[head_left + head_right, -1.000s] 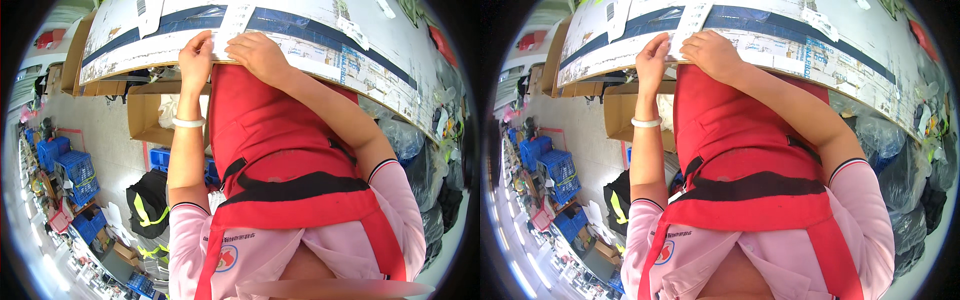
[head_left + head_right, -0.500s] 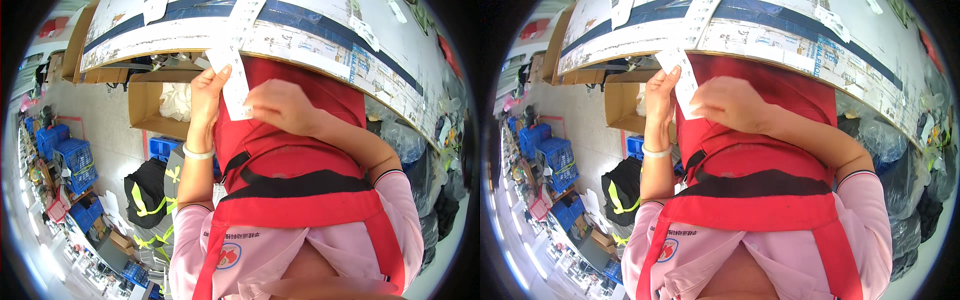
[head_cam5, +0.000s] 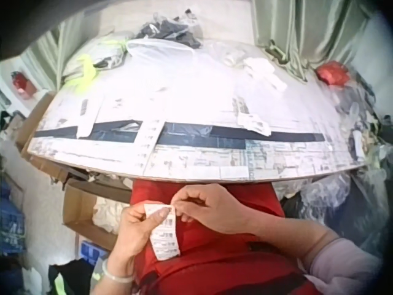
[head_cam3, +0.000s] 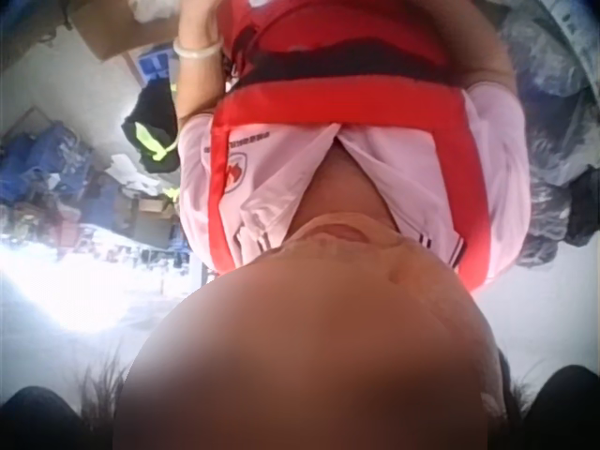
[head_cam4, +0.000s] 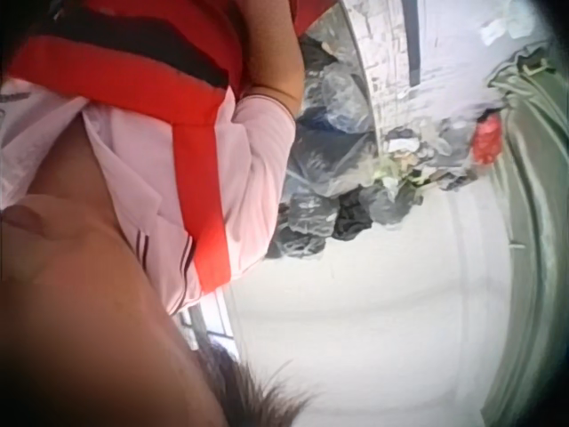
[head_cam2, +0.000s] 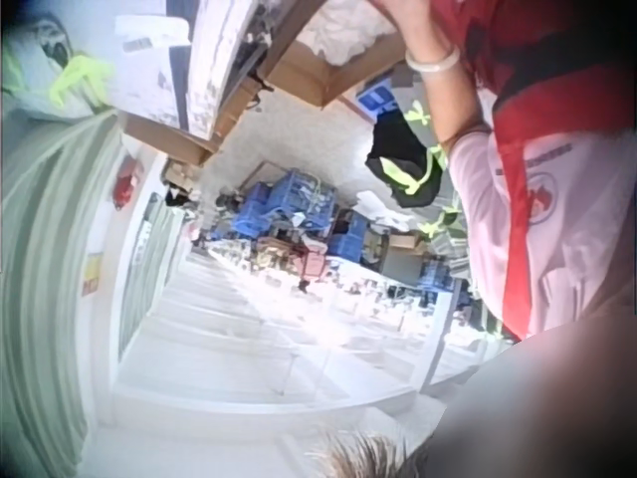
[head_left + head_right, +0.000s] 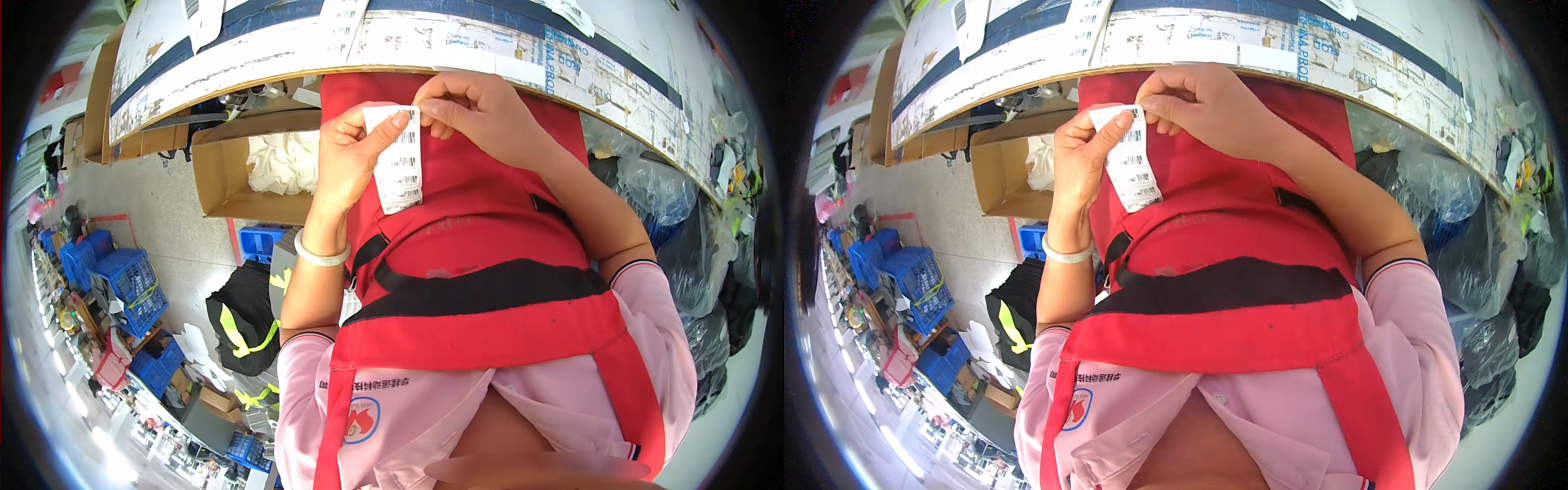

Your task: Peeling small white adhesive labels from a backing sheet and applying them to a workbench or container.

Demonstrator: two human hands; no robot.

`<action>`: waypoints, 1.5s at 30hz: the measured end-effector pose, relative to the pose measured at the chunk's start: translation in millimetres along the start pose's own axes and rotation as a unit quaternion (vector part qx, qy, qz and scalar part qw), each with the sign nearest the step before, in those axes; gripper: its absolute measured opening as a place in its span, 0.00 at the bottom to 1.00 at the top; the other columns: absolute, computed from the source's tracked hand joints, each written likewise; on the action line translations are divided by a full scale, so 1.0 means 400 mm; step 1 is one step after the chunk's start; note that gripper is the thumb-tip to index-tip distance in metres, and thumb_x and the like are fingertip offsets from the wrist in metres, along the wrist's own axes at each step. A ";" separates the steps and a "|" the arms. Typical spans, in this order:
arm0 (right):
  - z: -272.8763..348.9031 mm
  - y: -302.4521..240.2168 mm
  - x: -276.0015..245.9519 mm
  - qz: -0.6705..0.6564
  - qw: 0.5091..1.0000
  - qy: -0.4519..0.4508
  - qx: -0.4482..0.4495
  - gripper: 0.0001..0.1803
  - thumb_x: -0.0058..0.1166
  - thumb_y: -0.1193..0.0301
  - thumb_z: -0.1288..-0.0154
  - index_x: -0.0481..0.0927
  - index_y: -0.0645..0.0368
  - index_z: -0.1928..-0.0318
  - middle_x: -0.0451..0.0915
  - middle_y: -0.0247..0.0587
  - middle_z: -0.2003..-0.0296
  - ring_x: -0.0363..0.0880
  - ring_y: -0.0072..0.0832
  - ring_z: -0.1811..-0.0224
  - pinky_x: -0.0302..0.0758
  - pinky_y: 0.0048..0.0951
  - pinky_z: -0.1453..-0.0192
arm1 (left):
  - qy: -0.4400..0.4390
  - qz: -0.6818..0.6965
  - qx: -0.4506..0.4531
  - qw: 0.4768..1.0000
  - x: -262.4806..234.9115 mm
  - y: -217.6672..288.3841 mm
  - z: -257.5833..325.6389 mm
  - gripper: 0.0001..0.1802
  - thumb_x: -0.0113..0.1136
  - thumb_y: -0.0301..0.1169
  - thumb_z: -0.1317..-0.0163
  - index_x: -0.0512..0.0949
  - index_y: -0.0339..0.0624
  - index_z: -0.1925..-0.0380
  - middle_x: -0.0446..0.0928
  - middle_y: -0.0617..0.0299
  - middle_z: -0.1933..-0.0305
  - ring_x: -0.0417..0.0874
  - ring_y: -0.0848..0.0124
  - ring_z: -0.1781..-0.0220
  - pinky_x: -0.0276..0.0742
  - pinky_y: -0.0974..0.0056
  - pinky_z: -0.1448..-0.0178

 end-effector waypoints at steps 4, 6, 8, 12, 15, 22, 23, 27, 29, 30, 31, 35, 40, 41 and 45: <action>0.016 0.000 -0.009 0.028 0.999 -0.028 0.007 0.08 0.49 0.72 0.31 0.78 0.64 0.59 0.78 0.33 0.69 0.76 0.17 0.70 0.75 0.19 0.62 | -0.028 -0.006 -0.025 0.999 0.021 -0.015 0.001 0.07 0.62 0.26 0.38 0.81 0.35 0.61 0.82 0.65 0.67 0.78 0.83 0.68 0.72 0.77 0.64; 0.022 0.007 -0.014 -0.007 0.999 -0.035 0.027 0.10 0.51 0.69 0.33 0.79 0.65 0.60 0.79 0.33 0.70 0.77 0.19 0.71 0.75 0.21 0.64 | -0.035 -0.002 -0.036 0.999 0.029 -0.022 0.001 0.07 0.62 0.26 0.38 0.81 0.35 0.61 0.82 0.65 0.68 0.77 0.83 0.68 0.72 0.77 0.64; 0.023 0.023 -0.012 -0.032 0.997 -0.046 0.044 0.10 0.51 0.69 0.32 0.79 0.64 0.60 0.79 0.33 0.70 0.76 0.18 0.71 0.75 0.19 0.64 | -0.038 -0.023 -0.033 0.999 0.032 -0.023 0.003 0.07 0.62 0.25 0.39 0.81 0.36 0.62 0.82 0.65 0.67 0.77 0.83 0.68 0.72 0.77 0.64; 0.048 0.081 0.002 -0.137 0.983 -0.064 0.100 0.10 0.52 0.67 0.32 0.79 0.62 0.59 0.78 0.31 0.71 0.76 0.16 0.72 0.74 0.17 0.65 | -0.049 -0.011 -0.014 0.999 0.065 -0.009 0.005 0.08 0.63 0.24 0.40 0.80 0.35 0.60 0.81 0.63 0.63 0.78 0.82 0.66 0.73 0.76 0.63; 0.082 0.127 0.031 -0.248 0.953 -0.060 0.166 0.11 0.54 0.66 0.33 0.79 0.60 0.58 0.78 0.30 0.72 0.75 0.16 0.73 0.72 0.17 0.66 | -0.073 0.007 -0.022 0.997 0.086 -0.024 0.009 0.10 0.63 0.23 0.41 0.79 0.34 0.58 0.81 0.62 0.62 0.79 0.80 0.65 0.75 0.75 0.61; 0.094 0.114 0.001 -0.298 0.942 -0.054 0.146 0.10 0.54 0.67 0.33 0.80 0.61 0.60 0.78 0.31 0.71 0.76 0.16 0.72 0.71 0.17 0.66 | -0.076 0.022 -0.037 0.996 0.102 -0.020 -0.003 0.11 0.63 0.22 0.41 0.79 0.34 0.57 0.81 0.63 0.62 0.80 0.80 0.63 0.75 0.75 0.60; 0.092 0.100 -0.016 -0.273 0.952 -0.048 0.126 0.10 0.56 0.67 0.35 0.80 0.61 0.61 0.80 0.32 0.70 0.76 0.16 0.71 0.73 0.18 0.65 | -0.076 0.020 -0.037 0.996 0.103 -0.018 -0.004 0.11 0.63 0.22 0.41 0.79 0.34 0.57 0.81 0.63 0.62 0.80 0.80 0.63 0.75 0.75 0.60; 0.101 0.073 -0.023 -0.246 0.962 -0.058 0.106 0.11 0.56 0.67 0.35 0.81 0.63 0.60 0.80 0.33 0.71 0.77 0.17 0.72 0.73 0.18 0.66 | -0.097 0.008 -0.044 0.994 0.123 -0.021 -0.003 0.11 0.63 0.23 0.41 0.79 0.34 0.57 0.80 0.64 0.63 0.79 0.80 0.63 0.75 0.75 0.59; 0.103 0.082 -0.020 -0.260 0.957 -0.060 0.111 0.10 0.56 0.68 0.36 0.81 0.62 0.60 0.80 0.34 0.70 0.77 0.17 0.72 0.73 0.18 0.66 | -0.106 0.017 -0.044 0.993 0.132 -0.020 -0.001 0.11 0.63 0.23 0.40 0.79 0.34 0.57 0.80 0.64 0.63 0.79 0.80 0.63 0.74 0.75 0.59; 0.106 0.089 -0.016 -0.270 0.953 -0.064 0.119 0.10 0.56 0.68 0.36 0.81 0.62 0.60 0.80 0.34 0.70 0.77 0.17 0.72 0.73 0.18 0.66 | -0.108 0.036 -0.057 0.992 0.136 -0.026 0.001 0.11 0.62 0.23 0.40 0.79 0.34 0.58 0.80 0.64 0.62 0.79 0.80 0.63 0.75 0.75 0.58; 0.108 0.091 -0.014 -0.271 0.953 -0.063 0.117 0.10 0.56 0.68 0.36 0.81 0.62 0.60 0.80 0.34 0.70 0.77 0.17 0.72 0.73 0.18 0.66 | -0.110 0.056 -0.069 0.990 0.140 -0.031 0.004 0.10 0.62 0.23 0.40 0.79 0.33 0.58 0.80 0.64 0.62 0.80 0.79 0.62 0.75 0.75 0.58; 0.118 0.123 0.013 -0.327 0.931 -0.073 0.143 0.11 0.56 0.67 0.35 0.80 0.63 0.60 0.79 0.34 0.69 0.77 0.18 0.71 0.74 0.18 0.66 | -0.097 0.067 -0.055 0.992 0.156 -0.023 0.009 0.10 0.62 0.23 0.40 0.79 0.33 0.58 0.81 0.61 0.62 0.81 0.77 0.64 0.76 0.74 0.59; 0.132 0.141 0.021 -0.277 0.943 -0.064 0.173 0.10 0.50 0.69 0.31 0.78 0.63 0.58 0.78 0.33 0.70 0.76 0.18 0.71 0.75 0.20 0.67 | -0.075 0.049 -0.050 0.995 0.148 -0.030 0.010 0.08 0.64 0.22 0.42 0.79 0.34 0.62 0.82 0.59 0.66 0.81 0.77 0.70 0.76 0.73 0.66; 0.136 0.133 0.013 -0.271 0.944 -0.060 0.175 0.10 0.50 0.69 0.31 0.78 0.63 0.58 0.78 0.33 0.70 0.76 0.18 0.71 0.75 0.20 0.67 | -0.078 0.055 -0.048 0.994 0.146 -0.033 0.009 0.08 0.64 0.22 0.42 0.79 0.34 0.62 0.82 0.59 0.66 0.81 0.77 0.70 0.76 0.73 0.66; 0.135 0.105 -0.083 -0.191 0.974 0.058 0.106 0.11 0.50 0.67 0.30 0.79 0.63 0.59 0.78 0.33 0.70 0.76 0.17 0.71 0.76 0.20 0.66 | -0.031 0.025 -0.062 0.997 0.139 -0.044 -0.015 0.05 0.66 0.22 0.44 0.81 0.35 0.67 0.82 0.62 0.72 0.78 0.80 0.74 0.72 0.75 0.70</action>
Point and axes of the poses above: each hand's wrist, its own z-axis away from the middle knuckle, its own x-axis out of the palm, y = z × x, the point moved 10 cm from there along -z, towards the middle knuckle
